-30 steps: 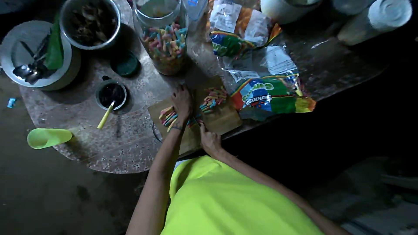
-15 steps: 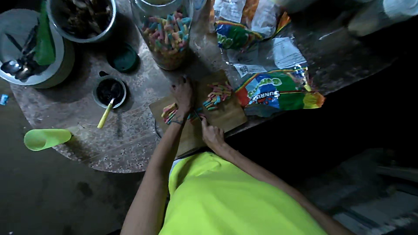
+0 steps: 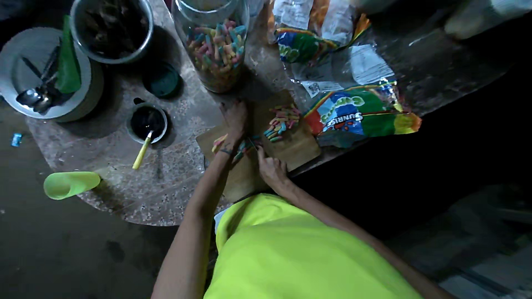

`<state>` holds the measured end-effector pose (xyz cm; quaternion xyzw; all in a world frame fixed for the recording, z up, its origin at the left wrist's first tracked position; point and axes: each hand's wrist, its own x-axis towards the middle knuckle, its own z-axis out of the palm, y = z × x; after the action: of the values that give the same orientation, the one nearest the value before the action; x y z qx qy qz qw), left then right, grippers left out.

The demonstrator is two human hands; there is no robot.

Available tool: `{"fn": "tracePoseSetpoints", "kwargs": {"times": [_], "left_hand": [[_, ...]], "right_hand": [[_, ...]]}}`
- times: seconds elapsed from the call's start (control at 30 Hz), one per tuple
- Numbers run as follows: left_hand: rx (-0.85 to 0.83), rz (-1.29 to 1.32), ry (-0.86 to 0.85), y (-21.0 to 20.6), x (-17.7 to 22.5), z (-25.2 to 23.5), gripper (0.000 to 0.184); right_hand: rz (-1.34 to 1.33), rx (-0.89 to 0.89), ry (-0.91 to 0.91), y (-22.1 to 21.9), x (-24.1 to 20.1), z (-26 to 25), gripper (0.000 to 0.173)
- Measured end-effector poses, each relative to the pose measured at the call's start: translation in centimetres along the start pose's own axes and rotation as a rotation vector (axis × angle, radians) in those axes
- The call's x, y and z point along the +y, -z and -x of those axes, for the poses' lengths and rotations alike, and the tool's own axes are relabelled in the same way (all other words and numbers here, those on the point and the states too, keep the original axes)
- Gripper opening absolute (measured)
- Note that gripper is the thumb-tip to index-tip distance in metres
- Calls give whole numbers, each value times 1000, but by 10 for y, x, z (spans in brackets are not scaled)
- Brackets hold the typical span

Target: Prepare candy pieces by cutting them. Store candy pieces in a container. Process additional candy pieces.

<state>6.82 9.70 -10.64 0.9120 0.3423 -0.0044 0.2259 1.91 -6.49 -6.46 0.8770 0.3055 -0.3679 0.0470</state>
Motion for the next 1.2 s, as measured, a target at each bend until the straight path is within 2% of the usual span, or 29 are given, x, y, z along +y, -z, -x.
{"fn": "tracePoseSetpoints", "kwargs": {"times": [0.07,0.13,0.23,0.33,0.47,0.57,0.63,0.7,0.87,1.0,1.07,1.2], "left_hand": [[104,15,-78,5,-13,25,40],[172,79,-154,11,-31,75,35],[201,149,-214,-6,-48,126,28],[117,172,-292,-28,-51,134,27],[225,130,-304,-45,-56,133,20],[192,150,-287,-43,-55,138,19],[233,152,-312,-42,-55,137,18],[220,150,-308,-42,-55,138,21],[171,155,-329,-35,-37,121,25],[33,219,-330,-17,-9,94,26],[4,244,-255,-18,-2,77,27],[-22,437,-247,-5,1,68,24]], "right_hand": [[-1,2,-7,2,0,1,50],[-3,-20,-31,4,-3,2,51],[-83,21,-2,0,5,-2,44],[-178,34,21,3,18,-6,43],[-60,52,-7,0,7,-5,44],[84,96,-63,-16,-14,-3,42],[45,55,-67,-11,-13,-3,43],[-59,62,-55,-6,2,-3,45],[-234,249,-48,5,34,-1,41],[-570,336,42,13,57,-5,37],[-809,319,83,16,70,-10,38],[-1270,172,156,20,92,-14,32]]}}
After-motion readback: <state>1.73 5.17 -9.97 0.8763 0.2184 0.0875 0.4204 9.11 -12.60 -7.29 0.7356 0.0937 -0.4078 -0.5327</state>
